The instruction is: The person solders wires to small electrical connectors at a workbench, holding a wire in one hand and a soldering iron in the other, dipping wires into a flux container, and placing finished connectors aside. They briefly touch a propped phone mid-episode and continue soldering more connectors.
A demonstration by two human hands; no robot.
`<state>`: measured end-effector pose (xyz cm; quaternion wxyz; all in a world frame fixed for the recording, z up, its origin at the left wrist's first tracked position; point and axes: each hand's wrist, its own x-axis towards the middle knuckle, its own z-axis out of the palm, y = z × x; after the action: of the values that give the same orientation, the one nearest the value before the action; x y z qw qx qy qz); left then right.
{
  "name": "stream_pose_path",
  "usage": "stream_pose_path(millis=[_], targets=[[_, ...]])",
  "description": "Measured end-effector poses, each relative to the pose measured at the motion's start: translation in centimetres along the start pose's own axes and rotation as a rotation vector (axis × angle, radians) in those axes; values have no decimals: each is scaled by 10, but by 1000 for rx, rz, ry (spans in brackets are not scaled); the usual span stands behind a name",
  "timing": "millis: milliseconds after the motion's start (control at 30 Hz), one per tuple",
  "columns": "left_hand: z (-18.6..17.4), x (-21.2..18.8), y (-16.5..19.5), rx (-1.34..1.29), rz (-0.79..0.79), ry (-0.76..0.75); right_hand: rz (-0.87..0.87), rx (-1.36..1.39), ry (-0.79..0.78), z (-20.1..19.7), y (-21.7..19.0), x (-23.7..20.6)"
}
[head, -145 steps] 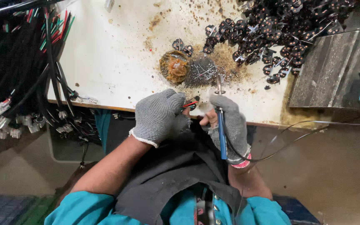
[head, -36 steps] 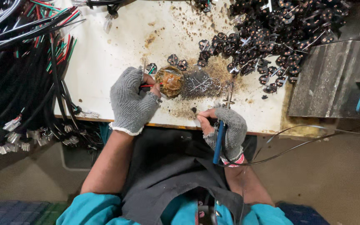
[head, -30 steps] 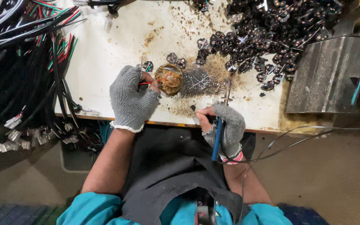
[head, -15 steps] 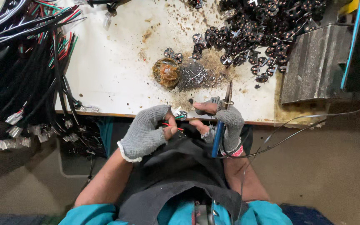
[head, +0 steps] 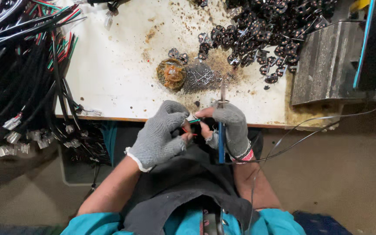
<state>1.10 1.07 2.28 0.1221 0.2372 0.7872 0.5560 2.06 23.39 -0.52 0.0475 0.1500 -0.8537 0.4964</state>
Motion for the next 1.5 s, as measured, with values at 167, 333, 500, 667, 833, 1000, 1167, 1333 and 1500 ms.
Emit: stream_pose_path(millis=[167, 333, 500, 667, 833, 1000, 1167, 1333, 1500], targets=[[-17, 12, -8, 91, 79, -175, -175, -187, -87, 2, -3, 8], [1, 15, -26, 283, 17, 105, -194, -200, -2, 8, 4, 5], [8, 14, -36, 304, -37, 174, -174, -188, -28, 8, 5, 3], [9, 14, -39, 293, -31, 176, -116, -235, -47, 9, 2, 6], [7, 14, -39, 299, -41, 166, -122, -212, -54, 8, 3, 6], [4, 15, -36, 290, -44, 146, -117, -240, -34, 11, 4, 5], [5, 18, -33, 326, -73, 138, -87, -269, -57, 9, 1, 7], [5, 18, -31, 357, -67, 138, -92, -287, -50, 9, 0, 8], [7, 18, -31, 379, -53, 141, -80, -320, -53, 10, 0, 7]])
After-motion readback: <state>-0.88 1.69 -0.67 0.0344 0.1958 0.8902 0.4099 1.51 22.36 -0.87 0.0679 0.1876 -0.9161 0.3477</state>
